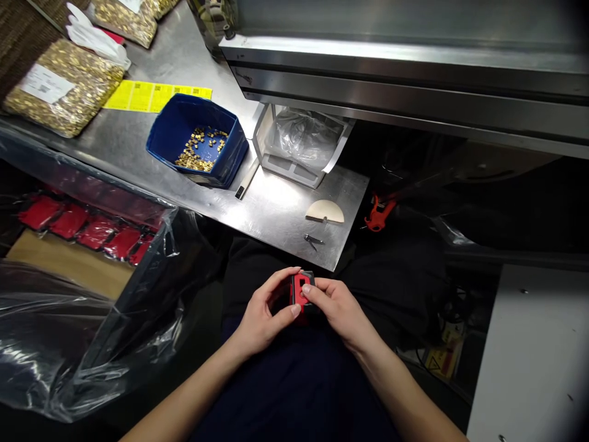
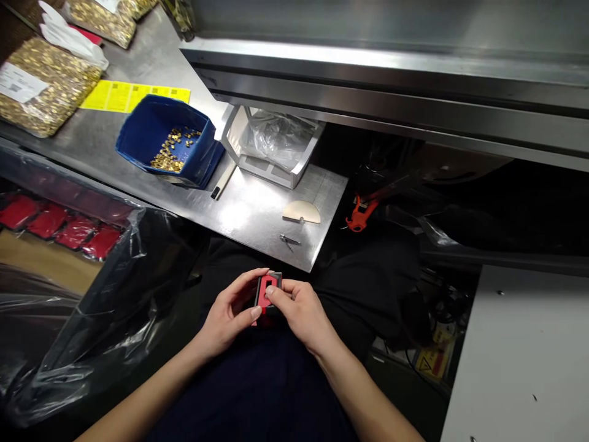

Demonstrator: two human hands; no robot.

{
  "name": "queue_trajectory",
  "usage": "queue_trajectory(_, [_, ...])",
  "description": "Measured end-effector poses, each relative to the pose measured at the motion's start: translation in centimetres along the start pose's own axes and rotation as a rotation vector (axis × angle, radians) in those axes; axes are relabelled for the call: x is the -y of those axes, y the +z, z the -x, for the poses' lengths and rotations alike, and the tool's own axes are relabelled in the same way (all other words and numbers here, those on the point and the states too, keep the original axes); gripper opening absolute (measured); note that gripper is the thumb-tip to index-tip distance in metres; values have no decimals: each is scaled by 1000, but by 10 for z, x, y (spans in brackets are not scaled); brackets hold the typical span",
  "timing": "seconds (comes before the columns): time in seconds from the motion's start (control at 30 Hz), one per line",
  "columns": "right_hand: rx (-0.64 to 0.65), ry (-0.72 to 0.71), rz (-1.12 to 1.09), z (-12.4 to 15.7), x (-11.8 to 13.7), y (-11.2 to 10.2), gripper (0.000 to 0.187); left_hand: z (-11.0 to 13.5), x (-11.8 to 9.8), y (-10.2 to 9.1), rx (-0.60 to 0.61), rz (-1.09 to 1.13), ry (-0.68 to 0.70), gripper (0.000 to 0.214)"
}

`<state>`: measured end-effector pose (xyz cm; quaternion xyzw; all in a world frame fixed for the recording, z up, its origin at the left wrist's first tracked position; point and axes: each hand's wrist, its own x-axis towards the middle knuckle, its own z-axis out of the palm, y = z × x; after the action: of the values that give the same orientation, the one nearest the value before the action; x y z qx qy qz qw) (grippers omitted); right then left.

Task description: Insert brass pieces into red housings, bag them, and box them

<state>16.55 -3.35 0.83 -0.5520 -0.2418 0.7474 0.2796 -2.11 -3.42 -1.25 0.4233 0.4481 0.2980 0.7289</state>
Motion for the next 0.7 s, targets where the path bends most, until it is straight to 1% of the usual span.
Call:
queue_trajectory(0.07, [17,15,-27,-1,-3,1,38,-3,2,5,-69,8,-14,49])
queue_trajectory(0.13, [46,2,1,0,-7,1,42,-7,6,7,-157,11,-61,37])
queue_trajectory(0.2, [63,-43,122,1,-12,-1,41,-11,10,6,-236,29,-157,30])
queue_trajectory(0.27, [67,-95,272,3,-17,-3,34,-15,13,3,-258,87,-256,32])
queue_trajectory(0.3, [66,-110,308,3,-20,-5,32,-16,14,2,-244,115,-284,36])
queue_trajectory(0.37, [58,-106,261,1,-25,-7,31,-18,14,0,-189,130,-290,46])
queue_trajectory(0.5, [-33,-62,14,-6,-27,-12,38,-17,10,0,-69,35,-172,56])
queue_trajectory(0.57, [-71,-54,-58,-8,-23,-13,40,-15,8,0,13,48,-117,67])
queue_trajectory(0.63, [-82,-48,-117,-9,-19,-15,40,-11,7,0,101,100,-90,81])
queue_trajectory(0.7, [-81,-38,-158,-8,-16,-15,38,-8,6,0,148,102,-73,91])
